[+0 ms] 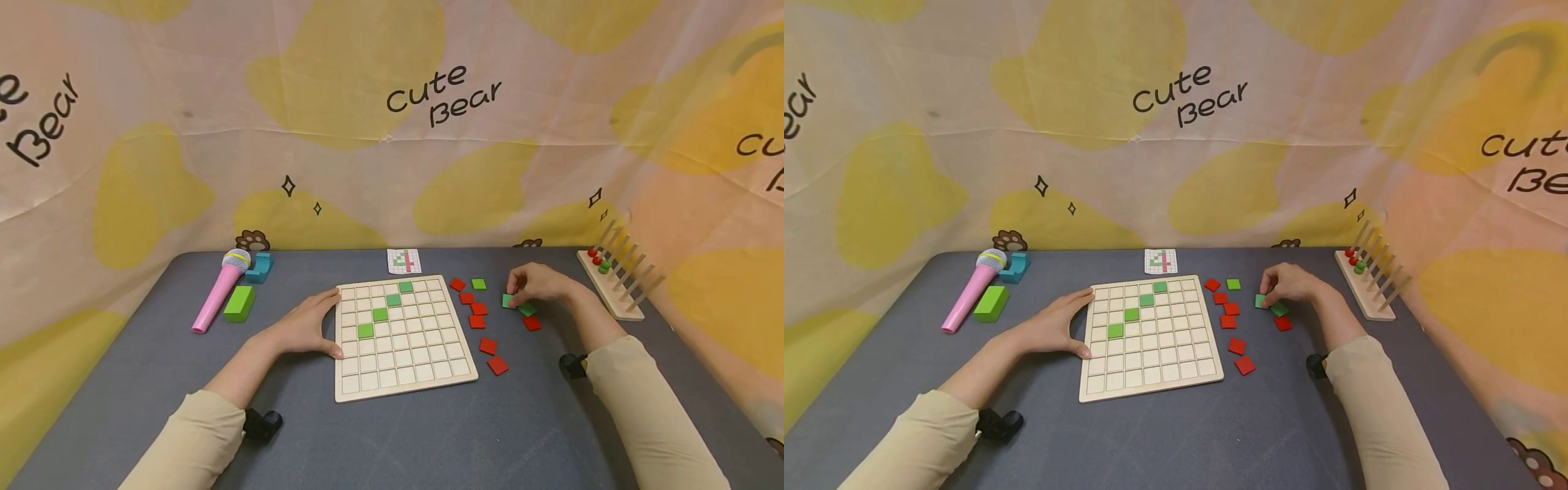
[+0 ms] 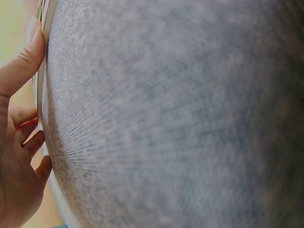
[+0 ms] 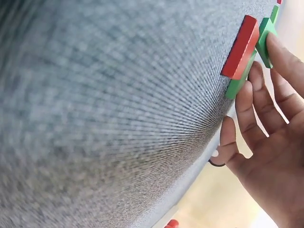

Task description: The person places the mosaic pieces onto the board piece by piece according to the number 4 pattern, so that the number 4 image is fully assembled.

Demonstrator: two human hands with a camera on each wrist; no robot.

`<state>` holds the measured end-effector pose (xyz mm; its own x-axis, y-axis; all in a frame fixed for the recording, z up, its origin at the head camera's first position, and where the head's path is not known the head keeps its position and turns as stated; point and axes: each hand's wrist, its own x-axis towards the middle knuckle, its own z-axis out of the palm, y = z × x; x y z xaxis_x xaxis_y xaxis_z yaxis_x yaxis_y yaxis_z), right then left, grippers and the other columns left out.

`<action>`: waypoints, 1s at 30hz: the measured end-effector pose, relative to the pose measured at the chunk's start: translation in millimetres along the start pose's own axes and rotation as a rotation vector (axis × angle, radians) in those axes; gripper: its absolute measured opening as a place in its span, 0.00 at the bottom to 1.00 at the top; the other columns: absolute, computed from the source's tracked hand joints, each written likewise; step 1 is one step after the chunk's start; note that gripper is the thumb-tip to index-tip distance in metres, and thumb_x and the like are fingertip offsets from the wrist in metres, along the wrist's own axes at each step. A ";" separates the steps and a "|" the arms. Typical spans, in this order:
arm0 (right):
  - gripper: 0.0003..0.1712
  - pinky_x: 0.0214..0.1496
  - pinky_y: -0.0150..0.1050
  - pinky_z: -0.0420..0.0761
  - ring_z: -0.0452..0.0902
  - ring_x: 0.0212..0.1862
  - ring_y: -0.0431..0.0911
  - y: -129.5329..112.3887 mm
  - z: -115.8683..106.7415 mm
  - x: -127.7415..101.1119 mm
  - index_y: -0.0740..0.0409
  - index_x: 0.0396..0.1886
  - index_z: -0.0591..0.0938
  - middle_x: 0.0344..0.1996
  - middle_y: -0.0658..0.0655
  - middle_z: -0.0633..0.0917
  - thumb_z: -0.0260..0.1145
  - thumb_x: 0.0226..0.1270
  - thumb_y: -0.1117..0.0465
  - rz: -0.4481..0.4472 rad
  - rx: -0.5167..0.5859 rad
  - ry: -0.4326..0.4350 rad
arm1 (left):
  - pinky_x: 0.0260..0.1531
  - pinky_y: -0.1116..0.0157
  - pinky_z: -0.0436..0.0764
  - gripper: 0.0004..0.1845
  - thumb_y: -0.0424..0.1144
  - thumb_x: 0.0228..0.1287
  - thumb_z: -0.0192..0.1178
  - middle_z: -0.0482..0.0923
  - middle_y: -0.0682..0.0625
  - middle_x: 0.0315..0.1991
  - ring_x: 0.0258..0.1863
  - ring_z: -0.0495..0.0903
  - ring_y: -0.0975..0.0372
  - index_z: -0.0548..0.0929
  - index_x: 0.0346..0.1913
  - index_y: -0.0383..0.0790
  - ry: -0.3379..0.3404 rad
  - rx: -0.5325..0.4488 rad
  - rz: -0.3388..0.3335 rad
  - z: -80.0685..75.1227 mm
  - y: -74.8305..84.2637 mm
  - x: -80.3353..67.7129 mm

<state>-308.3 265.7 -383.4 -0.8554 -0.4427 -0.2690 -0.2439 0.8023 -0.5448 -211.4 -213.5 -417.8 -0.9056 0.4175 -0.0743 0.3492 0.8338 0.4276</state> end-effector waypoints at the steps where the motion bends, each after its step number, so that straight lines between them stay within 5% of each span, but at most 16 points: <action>1: 0.13 0.36 0.36 0.71 0.72 0.32 0.44 -0.3 -0.3 -0.1 0.61 0.32 0.82 0.27 0.52 0.82 0.76 0.53 0.60 0.002 0.001 0.007 | 0.71 0.40 0.61 0.64 0.62 0.39 0.77 0.53 0.38 0.78 0.76 0.56 0.39 0.58 0.76 0.33 0.000 0.000 0.001 -0.1 -0.2 -0.1; 8: 0.12 0.33 0.35 0.73 0.75 0.28 0.42 -13.3 -0.8 0.1 0.61 0.31 0.81 0.23 0.52 0.84 0.76 0.54 0.61 -0.044 0.025 0.057 | 0.71 0.40 0.61 0.64 0.62 0.39 0.77 0.54 0.37 0.78 0.76 0.56 0.39 0.58 0.76 0.33 0.001 -0.001 0.001 -1.5 -0.6 -1.5; 21: 0.10 0.39 0.37 0.77 0.77 0.36 0.44 -71.5 24.5 17.8 0.55 0.43 0.84 0.33 0.55 0.85 0.71 0.62 0.61 -0.196 0.086 0.149 | 0.71 0.40 0.61 0.65 0.63 0.39 0.77 0.53 0.38 0.78 0.76 0.56 0.40 0.57 0.76 0.34 -0.010 0.004 -0.018 0.5 -2.1 -1.3; 30: 0.08 0.40 0.36 0.77 0.77 0.34 0.44 -127.2 50.0 26.6 0.51 0.40 0.84 0.31 0.51 0.84 0.71 0.62 0.61 -0.304 0.110 0.066 | 0.71 0.40 0.62 0.65 0.64 0.38 0.77 0.53 0.39 0.79 0.76 0.56 0.41 0.57 0.76 0.35 -0.008 0.009 -0.021 -0.1 -0.2 0.2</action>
<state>-277.1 131.9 -360.9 -0.7797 -0.6254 -0.0303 -0.4449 0.5874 -0.6760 -211.7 -213.6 -417.8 -0.9108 0.4029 -0.0905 0.3325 0.8454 0.4179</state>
